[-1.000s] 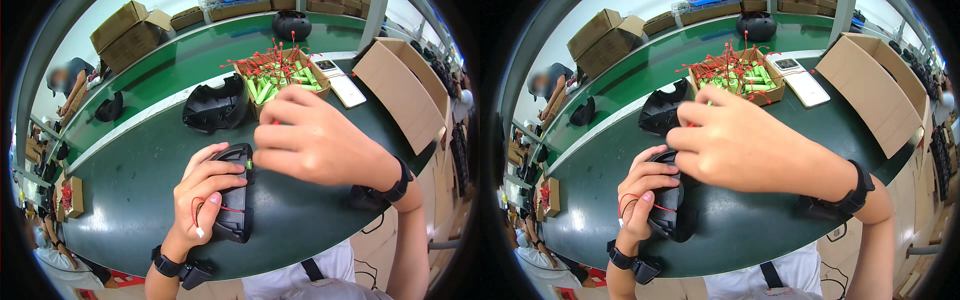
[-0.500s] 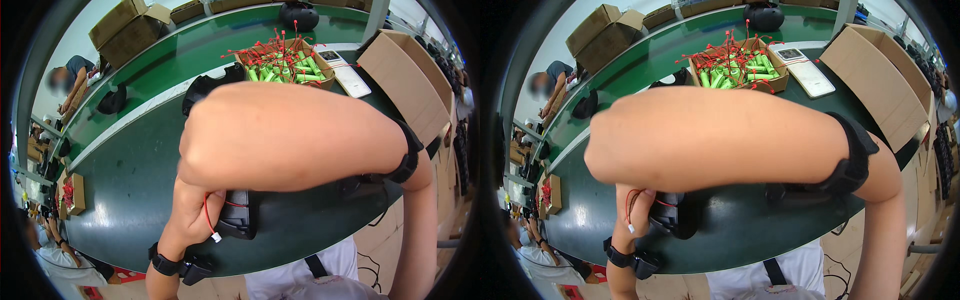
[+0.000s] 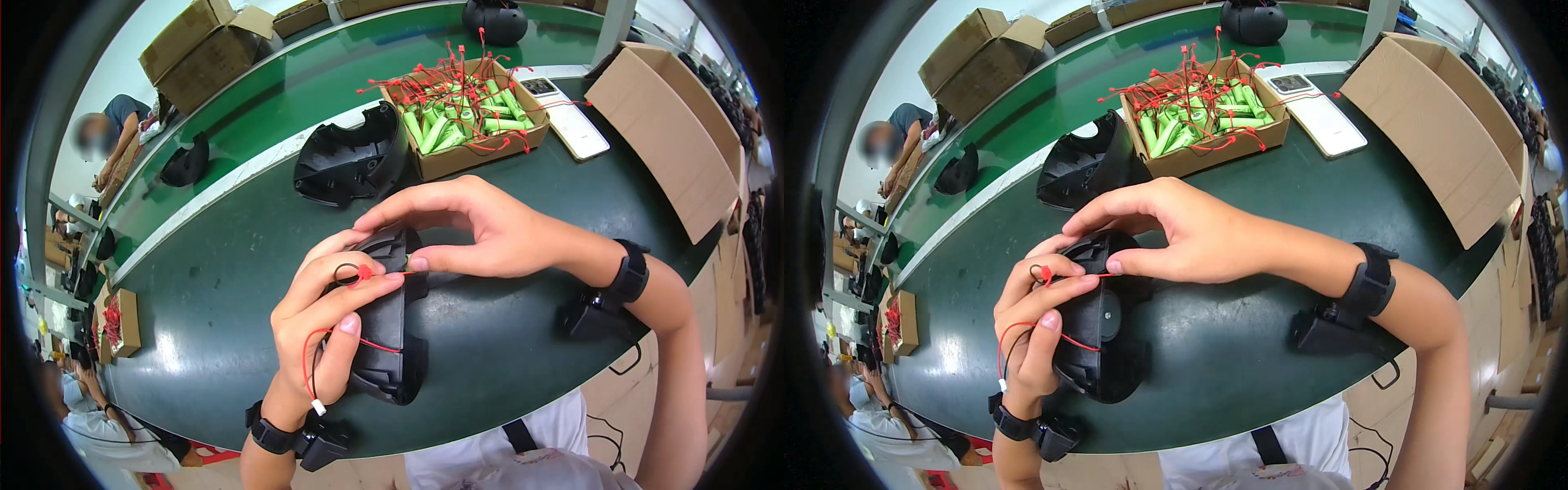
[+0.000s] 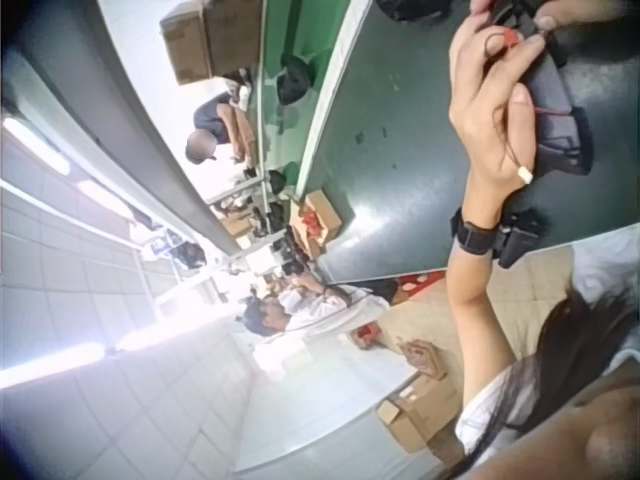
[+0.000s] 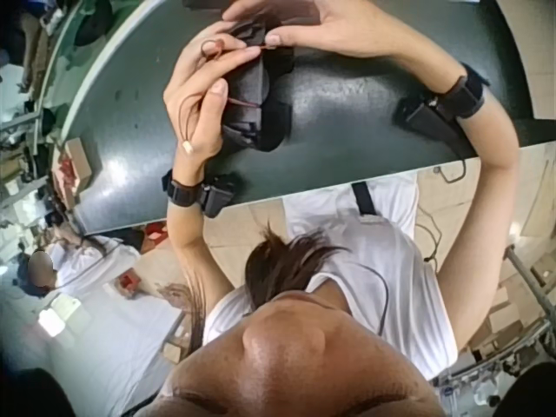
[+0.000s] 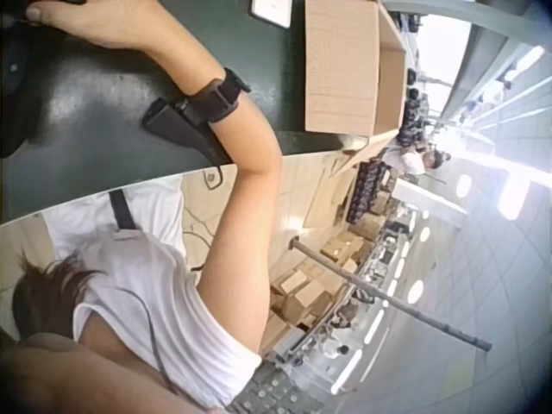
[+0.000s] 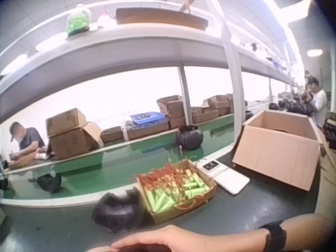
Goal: Manually assemble wires and components into plastic electronic housings on a factory conveyor belt.
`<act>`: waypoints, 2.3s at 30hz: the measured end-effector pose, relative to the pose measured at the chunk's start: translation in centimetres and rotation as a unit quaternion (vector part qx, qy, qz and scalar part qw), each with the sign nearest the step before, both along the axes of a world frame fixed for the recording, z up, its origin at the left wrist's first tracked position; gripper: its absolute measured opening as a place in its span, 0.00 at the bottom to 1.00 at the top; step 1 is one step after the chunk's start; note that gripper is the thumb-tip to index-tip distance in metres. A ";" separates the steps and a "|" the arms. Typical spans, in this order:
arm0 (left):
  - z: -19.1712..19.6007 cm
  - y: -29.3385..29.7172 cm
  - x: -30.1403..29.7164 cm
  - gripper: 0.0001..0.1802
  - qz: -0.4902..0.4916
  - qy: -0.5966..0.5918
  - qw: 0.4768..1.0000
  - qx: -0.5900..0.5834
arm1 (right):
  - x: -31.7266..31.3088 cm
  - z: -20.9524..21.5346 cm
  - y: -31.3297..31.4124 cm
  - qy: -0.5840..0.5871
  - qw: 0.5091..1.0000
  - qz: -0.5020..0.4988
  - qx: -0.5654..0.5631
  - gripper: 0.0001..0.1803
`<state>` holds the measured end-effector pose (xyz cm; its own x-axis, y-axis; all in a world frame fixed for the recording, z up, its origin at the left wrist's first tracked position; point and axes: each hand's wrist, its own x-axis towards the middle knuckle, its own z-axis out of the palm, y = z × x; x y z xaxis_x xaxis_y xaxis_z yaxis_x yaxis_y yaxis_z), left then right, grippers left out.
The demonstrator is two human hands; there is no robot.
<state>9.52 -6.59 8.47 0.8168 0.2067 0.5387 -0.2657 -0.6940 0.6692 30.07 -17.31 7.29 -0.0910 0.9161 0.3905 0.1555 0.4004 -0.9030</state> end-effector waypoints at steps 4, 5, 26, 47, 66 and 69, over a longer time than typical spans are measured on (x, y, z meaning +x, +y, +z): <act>-0.5 0.2 0.0 0.19 -0.005 -0.005 0.999 -0.034 | 0.1 -0.4 -0.2 0.040 0.999 0.028 -0.015 0.24; -0.6 0.2 0.1 0.19 -0.007 -0.005 0.999 -0.034 | 0.2 -0.5 -0.2 0.042 0.999 0.023 -0.011 0.24; -0.7 0.4 0.1 0.19 -0.011 -0.010 0.998 -0.060 | -2.4 -2.0 -0.6 0.276 0.954 -0.016 -0.112 0.20; 0.6 1.3 -0.5 0.15 0.060 -0.067 0.995 0.049 | -2.3 0.3 0.6 -0.041 0.976 -0.211 0.036 0.24; -2.5 9.2 -2.1 0.13 0.195 -0.143 0.970 -0.020 | 2.5 3.4 3.6 -0.131 0.987 -0.081 -0.039 0.27; -2.6 9.0 -1.8 0.13 0.154 -0.129 0.979 -0.029 | 2.2 2.0 3.8 -0.017 0.996 -0.058 -0.061 0.26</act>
